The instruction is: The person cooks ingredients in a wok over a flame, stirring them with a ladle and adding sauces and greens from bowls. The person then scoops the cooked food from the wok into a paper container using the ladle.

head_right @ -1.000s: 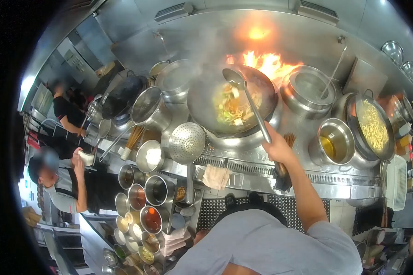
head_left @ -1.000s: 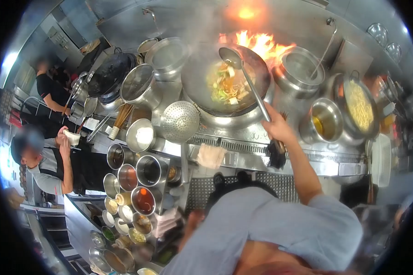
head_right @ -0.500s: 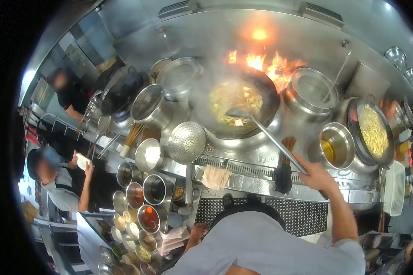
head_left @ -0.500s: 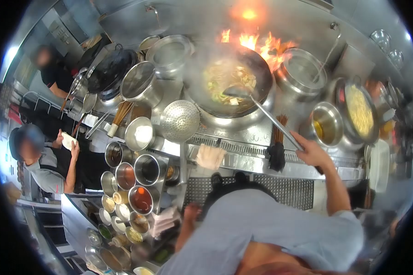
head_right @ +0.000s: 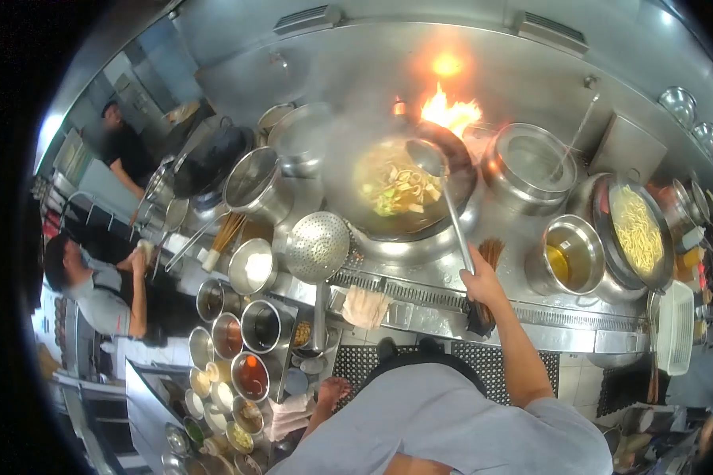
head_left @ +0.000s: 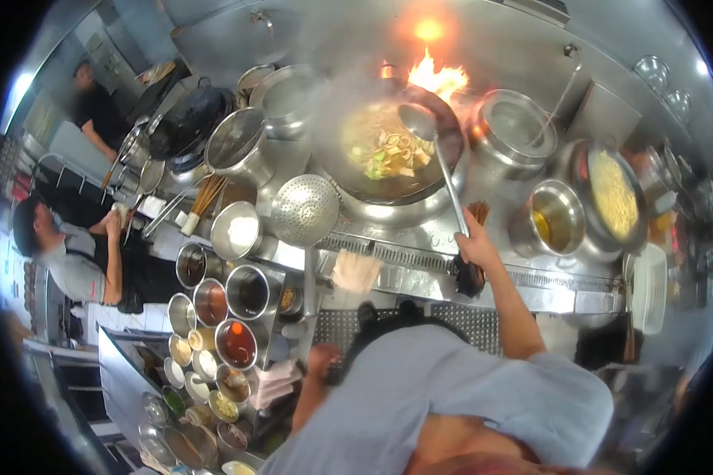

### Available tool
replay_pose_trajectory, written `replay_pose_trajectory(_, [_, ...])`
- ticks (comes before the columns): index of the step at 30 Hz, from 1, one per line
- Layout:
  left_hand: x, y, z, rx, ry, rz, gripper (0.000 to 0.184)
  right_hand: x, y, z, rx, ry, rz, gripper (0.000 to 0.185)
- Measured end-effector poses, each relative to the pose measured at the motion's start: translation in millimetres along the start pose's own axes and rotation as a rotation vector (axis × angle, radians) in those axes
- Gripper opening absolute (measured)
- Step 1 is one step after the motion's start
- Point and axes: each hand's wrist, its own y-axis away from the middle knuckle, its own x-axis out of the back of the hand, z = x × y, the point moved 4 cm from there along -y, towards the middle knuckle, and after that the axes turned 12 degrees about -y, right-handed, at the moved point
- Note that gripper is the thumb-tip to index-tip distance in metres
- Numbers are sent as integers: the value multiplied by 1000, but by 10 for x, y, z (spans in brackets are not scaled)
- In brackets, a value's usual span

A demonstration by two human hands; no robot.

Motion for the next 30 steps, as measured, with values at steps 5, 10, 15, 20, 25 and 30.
replay_pose_trajectory(5, [-118,-310,-869,-256,-359,115,8,-248,-146,80,-13,-299,33,65])
replay_pose_trajectory(10, [-438,-197,-1564,-45,-277,69,16,-869,-99,-495,-173,-828,-353,61])
replay_pose_trajectory(15, [-533,106,-1466,110,55,-274,18,-1980,83,-1017,-369,-566,-647,64])
replay_pose_trajectory(20, [-362,429,-1039,90,-495,42,8,-3120,-76,-1000,-220,-197,-876,64])
replay_pose_trajectory(25, [-356,338,-1510,29,-12,241,7,-3616,-55,-1238,-59,320,-793,69])
replay_pose_trajectory(30, [-415,366,-1841,-212,-236,300,12,-3719,-103,-1112,-203,192,-789,72])
